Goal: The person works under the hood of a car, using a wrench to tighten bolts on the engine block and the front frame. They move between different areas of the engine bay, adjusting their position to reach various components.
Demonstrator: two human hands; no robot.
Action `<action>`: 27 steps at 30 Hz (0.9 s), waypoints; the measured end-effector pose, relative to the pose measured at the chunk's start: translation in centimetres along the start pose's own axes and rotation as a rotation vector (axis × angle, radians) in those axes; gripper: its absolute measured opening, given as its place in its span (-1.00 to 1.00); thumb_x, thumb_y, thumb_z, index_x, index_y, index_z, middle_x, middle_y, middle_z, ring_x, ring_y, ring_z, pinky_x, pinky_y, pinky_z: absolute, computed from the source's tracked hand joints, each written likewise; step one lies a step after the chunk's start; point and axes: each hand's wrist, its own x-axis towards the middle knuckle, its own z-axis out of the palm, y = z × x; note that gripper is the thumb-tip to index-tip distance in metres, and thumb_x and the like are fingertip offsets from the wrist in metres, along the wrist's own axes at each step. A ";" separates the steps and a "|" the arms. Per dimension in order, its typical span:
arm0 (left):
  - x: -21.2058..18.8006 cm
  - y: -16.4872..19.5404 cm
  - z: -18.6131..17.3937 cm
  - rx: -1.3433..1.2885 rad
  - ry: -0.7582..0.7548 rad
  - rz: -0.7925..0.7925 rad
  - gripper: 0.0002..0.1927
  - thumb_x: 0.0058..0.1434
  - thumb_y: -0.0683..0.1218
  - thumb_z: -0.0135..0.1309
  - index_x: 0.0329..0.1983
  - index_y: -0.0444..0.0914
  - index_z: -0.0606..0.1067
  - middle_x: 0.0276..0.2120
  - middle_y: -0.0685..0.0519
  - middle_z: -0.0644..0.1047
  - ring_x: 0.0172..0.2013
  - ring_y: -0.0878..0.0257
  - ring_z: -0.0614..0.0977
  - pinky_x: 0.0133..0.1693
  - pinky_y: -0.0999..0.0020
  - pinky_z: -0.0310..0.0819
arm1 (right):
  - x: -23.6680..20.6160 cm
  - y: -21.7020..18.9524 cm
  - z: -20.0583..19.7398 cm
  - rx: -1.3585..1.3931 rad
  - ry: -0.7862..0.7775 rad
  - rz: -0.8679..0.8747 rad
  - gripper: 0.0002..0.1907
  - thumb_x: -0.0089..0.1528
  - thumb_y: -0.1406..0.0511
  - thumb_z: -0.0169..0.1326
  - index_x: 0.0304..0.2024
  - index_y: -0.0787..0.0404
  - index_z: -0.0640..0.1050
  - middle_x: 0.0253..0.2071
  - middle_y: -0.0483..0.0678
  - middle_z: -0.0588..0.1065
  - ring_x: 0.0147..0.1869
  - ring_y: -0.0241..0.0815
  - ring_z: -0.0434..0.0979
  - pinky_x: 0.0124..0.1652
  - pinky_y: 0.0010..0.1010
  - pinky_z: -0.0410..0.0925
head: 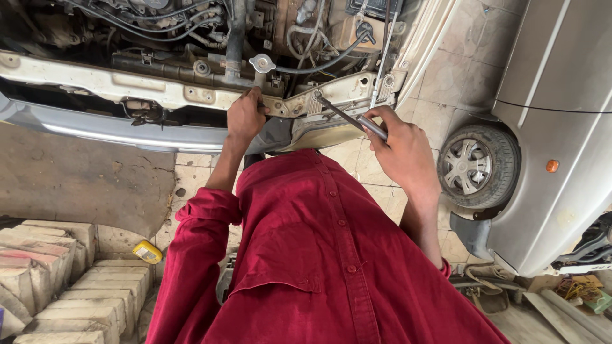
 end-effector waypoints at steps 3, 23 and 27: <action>0.0 -0.1 0.0 -0.010 -0.007 0.005 -0.76 0.14 -0.20 0.27 -0.26 -0.30 0.41 -0.27 -0.14 0.59 -0.23 -0.20 0.62 -0.23 -0.05 0.45 | 0.0 0.2 0.2 -0.002 -0.004 0.014 -0.81 0.33 0.27 0.11 -0.01 0.10 0.55 -0.55 0.10 0.52 -0.46 0.15 0.59 -0.44 -0.07 0.34; 0.4 -0.6 0.0 0.008 -0.086 -0.030 -0.71 0.17 -0.15 0.31 -0.25 -0.29 0.39 -0.28 -0.12 0.61 -0.27 -0.17 0.65 -0.27 -0.06 0.46 | -0.2 0.4 0.4 0.005 0.023 0.006 -0.82 0.33 0.28 0.12 -0.02 0.11 0.56 -0.54 0.11 0.54 -0.41 0.17 0.60 -0.38 -0.06 0.38; 0.4 -0.7 0.2 0.004 -0.089 -0.046 -0.70 0.17 -0.15 0.31 -0.23 -0.30 0.39 -0.25 -0.13 0.61 -0.26 -0.19 0.65 -0.27 -0.07 0.46 | -0.3 0.4 0.5 0.023 0.027 0.003 -0.83 0.32 0.28 0.12 -0.03 0.11 0.55 -0.53 0.09 0.55 -0.42 0.16 0.60 -0.39 -0.08 0.38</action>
